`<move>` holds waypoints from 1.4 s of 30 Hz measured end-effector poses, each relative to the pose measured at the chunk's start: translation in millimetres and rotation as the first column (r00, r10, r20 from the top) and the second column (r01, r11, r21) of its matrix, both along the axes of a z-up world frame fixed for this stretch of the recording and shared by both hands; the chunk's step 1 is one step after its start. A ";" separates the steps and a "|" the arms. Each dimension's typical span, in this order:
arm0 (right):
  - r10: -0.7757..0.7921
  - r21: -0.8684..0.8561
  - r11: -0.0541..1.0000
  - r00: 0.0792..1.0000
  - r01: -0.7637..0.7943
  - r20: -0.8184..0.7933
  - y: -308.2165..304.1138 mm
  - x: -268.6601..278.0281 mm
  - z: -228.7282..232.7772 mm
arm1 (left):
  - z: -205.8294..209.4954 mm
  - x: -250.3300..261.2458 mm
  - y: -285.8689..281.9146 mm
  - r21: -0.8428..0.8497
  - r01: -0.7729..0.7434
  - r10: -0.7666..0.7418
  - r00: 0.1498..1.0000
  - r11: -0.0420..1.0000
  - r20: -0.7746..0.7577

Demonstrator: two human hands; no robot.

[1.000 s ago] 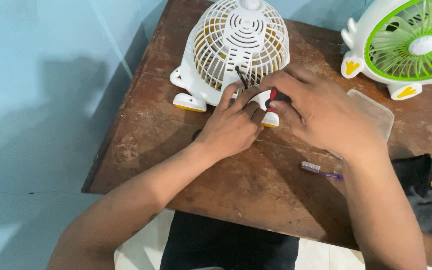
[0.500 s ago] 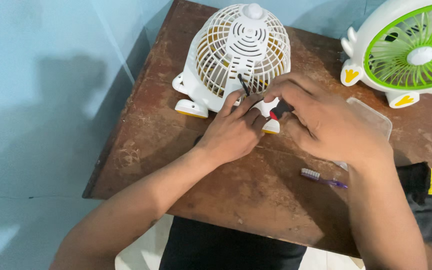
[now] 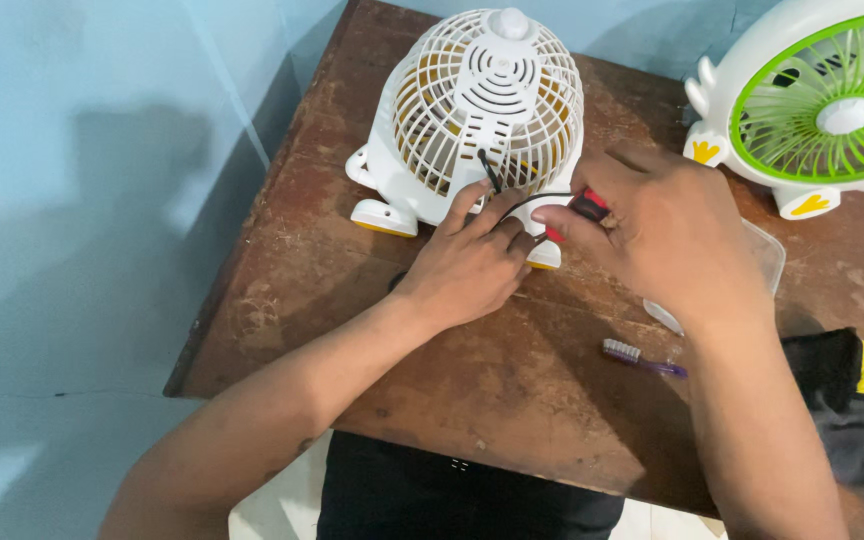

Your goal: The person uses a screwdriver to remove screws from the back and front grilles of a small electric fan. They place the removed screws into a small plastic container and continue unscrewing multiple fasteners from different positions on the fan housing.

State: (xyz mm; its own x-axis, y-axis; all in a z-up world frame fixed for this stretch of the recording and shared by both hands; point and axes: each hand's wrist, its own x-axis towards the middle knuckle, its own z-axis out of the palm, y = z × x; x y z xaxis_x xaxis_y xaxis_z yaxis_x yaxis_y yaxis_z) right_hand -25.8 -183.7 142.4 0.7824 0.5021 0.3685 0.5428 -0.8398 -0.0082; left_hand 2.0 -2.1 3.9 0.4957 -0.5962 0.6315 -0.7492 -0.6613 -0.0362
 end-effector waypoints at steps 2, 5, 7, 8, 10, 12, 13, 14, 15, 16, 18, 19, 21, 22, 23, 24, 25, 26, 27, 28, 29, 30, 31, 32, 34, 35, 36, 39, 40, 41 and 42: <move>0.142 0.113 0.983 0.989 -0.145 0.032 -4.0 -1.6 2.1 | 0.8 0.5 -0.3 0.000 0.006 -0.006 1.000 1.000 0.009; 0.353 0.180 0.926 0.931 -0.332 -0.098 -10.9 0.6 6.4 | 1.8 -2.2 3.2 0.024 0.009 -0.009 1.000 1.000 0.005; 0.290 0.203 0.947 0.933 -0.248 -0.213 -13.8 3.4 5.0 | 2.0 -1.3 2.9 0.025 0.018 -0.017 1.000 1.000 -0.022; 0.257 0.209 0.956 0.928 -0.204 -0.269 -15.5 3.9 4.0 | 1.9 -1.4 1.7 0.025 0.011 -0.011 1.000 1.000 -0.020; 0.280 0.239 0.946 0.926 -0.220 -0.255 -17.3 5.2 3.6 | 1.8 -0.7 0.3 0.024 -0.003 0.004 1.000 1.000 -0.015; 0.250 0.227 0.953 0.942 -0.199 -0.222 -15.8 5.2 4.4 | 1.6 -2.3 1.1 0.027 -0.007 0.007 1.000 1.000 0.010; 0.208 0.202 0.965 0.958 -0.168 -0.196 -14.0 4.6 4.6 | 1.6 -4.0 1.9 0.031 -0.012 0.011 1.000 0.999 0.023; 0.159 0.175 0.976 0.973 -0.129 -0.168 -13.4 3.5 6.2 | 2.1 -4.6 1.2 0.037 -0.017 0.017 1.000 0.999 0.017; 0.098 0.169 0.983 0.977 -0.066 -0.190 -11.8 2.5 6.7 | 2.6 -4.7 0.6 0.043 -0.023 0.022 1.000 0.999 0.011; 0.039 0.163 0.987 0.977 -0.004 -0.211 -9.4 1.5 5.5 | 3.2 -4.4 0.0 0.050 -0.029 0.028 1.000 0.998 0.005; -0.038 0.114 0.992 0.984 0.058 -0.174 -6.8 -0.2 2.0 | 2.6 -3.4 -1.0 0.028 -0.013 0.013 1.000 1.000 -0.003; -0.052 0.071 0.996 0.992 0.060 -0.116 -5.8 0.1 -0.7 | 1.0 -3.9 -1.0 0.018 -0.006 0.006 1.000 1.000 -0.013; 0.063 0.106 0.993 0.998 -0.060 -0.028 -5.9 1.2 -4.5 | -0.7 -2.2 -1.4 0.035 -0.011 0.011 1.000 0.999 -0.006; 0.190 0.182 0.965 0.982 -0.188 0.008 -7.1 1.1 -5.5 | -1.5 -3.2 -0.9 0.046 -0.014 0.015 1.000 0.999 -0.005; 0.309 0.252 0.916 0.949 -0.313 0.055 -7.8 0.8 -6.5 | -1.9 -5.1 -0.4 0.045 -0.011 0.012 1.000 0.999 -0.013; 0.314 0.228 0.923 0.949 -0.310 0.020 -7.2 1.8 -6.8 | -0.5 -4.7 -0.1 0.042 -0.007 0.007 1.000 0.999 -0.014; 0.318 0.204 0.929 0.948 -0.309 -0.015 -5.9 2.6 -7.2 | 1.2 -4.6 0.4 0.040 -0.002 0.003 1.000 0.999 -0.016; 0.325 0.176 0.934 0.945 -0.312 -0.049 -5.6 3.3 -6.1 | 2.8 -4.4 0.3 0.043 0.003 -0.002 1.000 0.999 -0.019; 0.340 0.180 0.929 0.938 -0.323 -0.072 -7.8 3.4 -3.2 | 3.9 -4.5 0.4 0.047 0.008 -0.007 1.000 0.999 -0.022; 0.359 0.185 0.923 0.928 -0.337 -0.102 -10.4 2.4 -1.1 | 3.0 -6.3 0.7 0.048 0.009 -0.008 0.999 0.999 -0.031; 0.377 0.190 0.917 0.917 -0.351 -0.131 -11.8 1.0 -0.7 | 1.8 -7.0 -0.1 0.039 0.004 -0.003 1.000 0.999 -0.018; 0.339 0.172 0.933 0.931 -0.315 -0.136 -11.3 0.4 -1.3 | 1.1 -6.6 -0.3 0.032 -0.004 0.004 1.000 0.999 -0.007; 0.300 0.155 0.948 0.944 -0.278 -0.140 -10.5 -0.3 -2.4 | 0.3 -5.7 0.2 0.025 -0.012 0.012 1.000 1.000 0.004; 0.255 0.136 0.962 0.956 -0.236 -0.142 -11.3 -1.9 -4.0 | -0.9 -4.3 -0.7 0.007 -0.009 0.009 1.000 1.000 0.023; 0.228 0.161 0.965 0.965 -0.207 -0.128 -12.7 -2.9 -8.4 | -4.5 -1.9 -3.3 -0.030 0.001 0.001 0.998 1.000 0.057; 0.213 0.174 0.966 0.969 -0.190 -0.122 -14.0 -3.9 -10.2 | -7.0 -2.9 -4.9 -0.042 0.008 -0.007 0.999 0.999 0.036; 0.225 0.179 0.963 0.968 -0.203 -0.108 -13.9 -2.0 -9.4 | -6.6 -1.2 -4.7 -0.055 0.009 -0.007 1.000 0.998 0.026; 0.206 0.214 0.960 0.975 -0.183 -0.089 -11.1 0.7 -9.2 | -5.6 0.1 -2.8 -0.041 0.002 -0.002 1.000 0.999 -0.009; 0.159 0.235 0.963 0.982 -0.132 -0.098 -9.7 1.0 -10.5 | -5.8 0.3 -3.2 -0.030 0.001 -0.001 1.000 1.000 -0.021; 0.112 0.256 0.963 0.988 -0.082 -0.108 -8.8 1.3 -11.0 | -6.1 0.3 -3.4 -0.035 0.000 -0.001 1.000 0.999 -0.011; 0.086 0.230 0.971 0.993 -0.066 -0.076 -6.9 1.9 -11.6 | -6.1 0.2 -3.9 -0.040 -0.001 0.001 1.000 0.999 -0.002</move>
State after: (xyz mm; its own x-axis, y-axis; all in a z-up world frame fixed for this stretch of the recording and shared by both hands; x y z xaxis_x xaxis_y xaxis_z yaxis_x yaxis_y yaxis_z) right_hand -23.9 -190.6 130.8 0.7785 0.4721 0.4136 0.5940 -0.7671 -0.2424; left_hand 2.1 -6.1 -2.1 0.4973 -0.5698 0.6542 -0.7487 -0.6629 -0.0082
